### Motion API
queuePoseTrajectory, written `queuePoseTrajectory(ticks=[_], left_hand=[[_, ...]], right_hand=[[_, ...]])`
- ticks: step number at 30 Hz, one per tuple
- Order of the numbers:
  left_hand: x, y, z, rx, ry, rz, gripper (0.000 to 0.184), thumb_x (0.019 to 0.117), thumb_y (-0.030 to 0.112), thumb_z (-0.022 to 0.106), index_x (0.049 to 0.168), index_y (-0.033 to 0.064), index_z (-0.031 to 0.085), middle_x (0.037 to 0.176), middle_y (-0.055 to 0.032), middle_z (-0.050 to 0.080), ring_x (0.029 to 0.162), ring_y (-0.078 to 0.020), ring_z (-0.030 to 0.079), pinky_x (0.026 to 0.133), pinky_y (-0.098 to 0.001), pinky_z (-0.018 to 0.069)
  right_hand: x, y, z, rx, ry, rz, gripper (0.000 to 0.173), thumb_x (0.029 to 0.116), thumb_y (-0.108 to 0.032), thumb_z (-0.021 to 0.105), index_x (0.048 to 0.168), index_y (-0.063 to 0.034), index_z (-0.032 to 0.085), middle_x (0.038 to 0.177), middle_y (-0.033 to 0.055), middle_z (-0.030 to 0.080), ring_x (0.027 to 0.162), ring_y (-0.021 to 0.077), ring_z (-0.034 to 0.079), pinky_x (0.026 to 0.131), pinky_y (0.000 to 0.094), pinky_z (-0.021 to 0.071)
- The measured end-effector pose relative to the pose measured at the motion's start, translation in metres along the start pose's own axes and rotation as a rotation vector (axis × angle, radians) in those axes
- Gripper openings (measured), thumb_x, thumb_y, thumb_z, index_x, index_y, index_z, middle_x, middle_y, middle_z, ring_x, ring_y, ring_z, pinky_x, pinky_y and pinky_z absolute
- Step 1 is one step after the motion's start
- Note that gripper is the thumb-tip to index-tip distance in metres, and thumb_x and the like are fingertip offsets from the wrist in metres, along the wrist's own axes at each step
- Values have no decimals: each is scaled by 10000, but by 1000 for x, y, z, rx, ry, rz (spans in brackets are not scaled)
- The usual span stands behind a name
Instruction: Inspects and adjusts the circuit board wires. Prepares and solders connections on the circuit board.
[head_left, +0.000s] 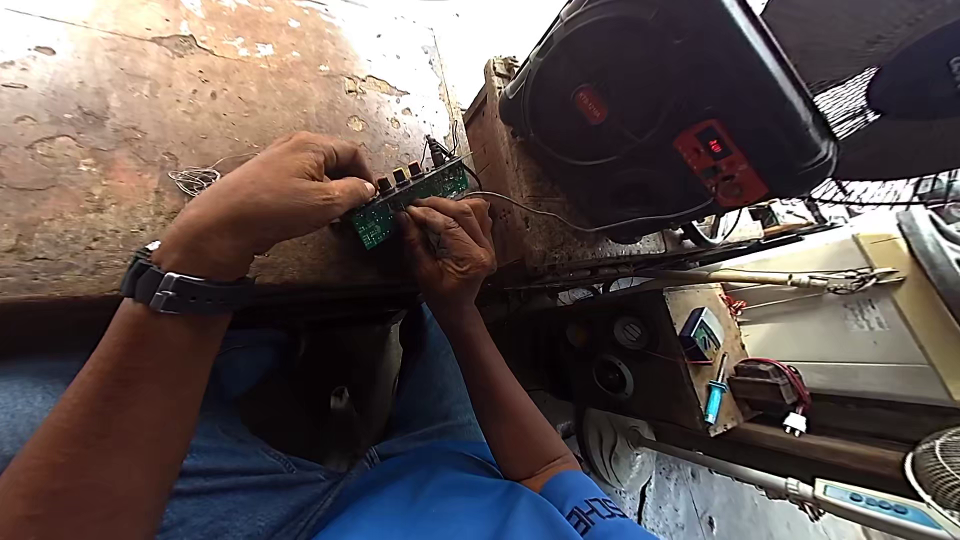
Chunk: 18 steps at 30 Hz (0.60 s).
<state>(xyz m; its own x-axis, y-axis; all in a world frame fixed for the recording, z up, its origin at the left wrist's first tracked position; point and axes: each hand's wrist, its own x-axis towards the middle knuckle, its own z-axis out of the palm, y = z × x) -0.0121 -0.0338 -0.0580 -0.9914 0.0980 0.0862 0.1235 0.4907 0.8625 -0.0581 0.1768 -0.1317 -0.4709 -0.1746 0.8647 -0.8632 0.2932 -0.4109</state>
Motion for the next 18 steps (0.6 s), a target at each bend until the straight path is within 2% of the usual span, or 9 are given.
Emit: queuePoseTrajectory(ticks=[3, 7, 12, 18], left_hand=[[0, 2, 0, -10, 2, -14, 177, 1017, 188, 554, 936, 170, 710, 798, 37, 687, 701, -61, 639, 612, -263, 512], [2, -1, 2, -34, 31, -53, 227, 1055, 307, 523, 971, 190, 698, 829, 48, 697, 770, -64, 669, 691, -292, 551], [7, -5, 7, 11, 68, 9, 159, 1044, 297, 559, 1058, 201, 686, 826, 63, 702, 733, -42, 664, 659, -270, 551], [9, -2, 16, 48, 144, 5, 172, 1026, 316, 588, 993, 202, 713, 791, 66, 691, 696, -37, 644, 648, -295, 534]], right_hand=[[0, 0, 0, 2, 0, -3, 87, 820, -79, 819, 907, -81, 824, 974, 67, 767, 970, 211, 659, 896, 415, 497], [0, 0, 0, -10, -2, -1, 87, 823, -81, 819, 910, -80, 824, 979, 65, 767, 965, 208, 656, 896, 424, 488], [0, 0, 0, -1, -1, -4, 89, 821, -79, 822, 909, -76, 822, 983, 70, 767, 961, 212, 658, 896, 423, 493], [0, 1, 1, -6, 2, -12, 93, 820, -78, 822, 913, -78, 822, 979, 72, 768, 972, 213, 661, 909, 422, 495]])
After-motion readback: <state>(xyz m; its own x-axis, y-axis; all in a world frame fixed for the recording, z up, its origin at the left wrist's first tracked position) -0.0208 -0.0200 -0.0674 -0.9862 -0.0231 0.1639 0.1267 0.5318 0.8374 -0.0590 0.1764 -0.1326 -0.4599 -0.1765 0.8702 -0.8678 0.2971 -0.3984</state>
